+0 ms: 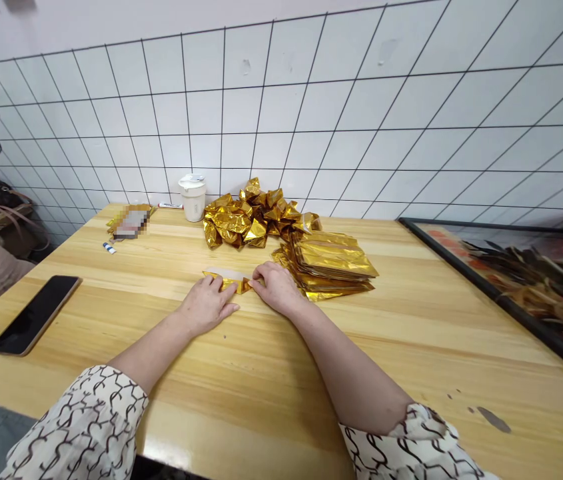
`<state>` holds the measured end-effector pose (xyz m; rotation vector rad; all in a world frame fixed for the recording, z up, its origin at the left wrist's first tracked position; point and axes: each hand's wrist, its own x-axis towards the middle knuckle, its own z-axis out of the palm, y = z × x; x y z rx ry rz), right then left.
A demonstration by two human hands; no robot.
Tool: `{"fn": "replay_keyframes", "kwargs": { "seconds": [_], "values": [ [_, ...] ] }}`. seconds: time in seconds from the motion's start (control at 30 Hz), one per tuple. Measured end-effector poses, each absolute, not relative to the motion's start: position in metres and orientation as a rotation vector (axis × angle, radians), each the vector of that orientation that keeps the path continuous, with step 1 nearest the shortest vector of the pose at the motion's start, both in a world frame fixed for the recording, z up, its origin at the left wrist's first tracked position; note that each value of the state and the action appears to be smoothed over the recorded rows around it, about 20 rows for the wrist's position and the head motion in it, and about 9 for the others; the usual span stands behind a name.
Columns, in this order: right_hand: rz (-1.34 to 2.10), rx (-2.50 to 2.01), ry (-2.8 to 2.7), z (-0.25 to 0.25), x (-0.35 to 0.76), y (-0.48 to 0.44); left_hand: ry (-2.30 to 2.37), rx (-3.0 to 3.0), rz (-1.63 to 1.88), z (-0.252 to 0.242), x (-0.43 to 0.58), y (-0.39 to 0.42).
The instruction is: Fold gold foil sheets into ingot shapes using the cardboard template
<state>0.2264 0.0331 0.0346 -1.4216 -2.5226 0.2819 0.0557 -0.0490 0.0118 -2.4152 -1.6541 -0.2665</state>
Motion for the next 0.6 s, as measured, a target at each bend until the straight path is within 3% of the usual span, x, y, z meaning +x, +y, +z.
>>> {"fn": "replay_keyframes", "kwargs": {
  "seconds": [0.6],
  "values": [
    [0.384, -1.525, -2.446, 0.0335, 0.2176, 0.0252, -1.625, -2.455, -0.195, 0.0103, 0.0569, -0.0533]
  ]
}}
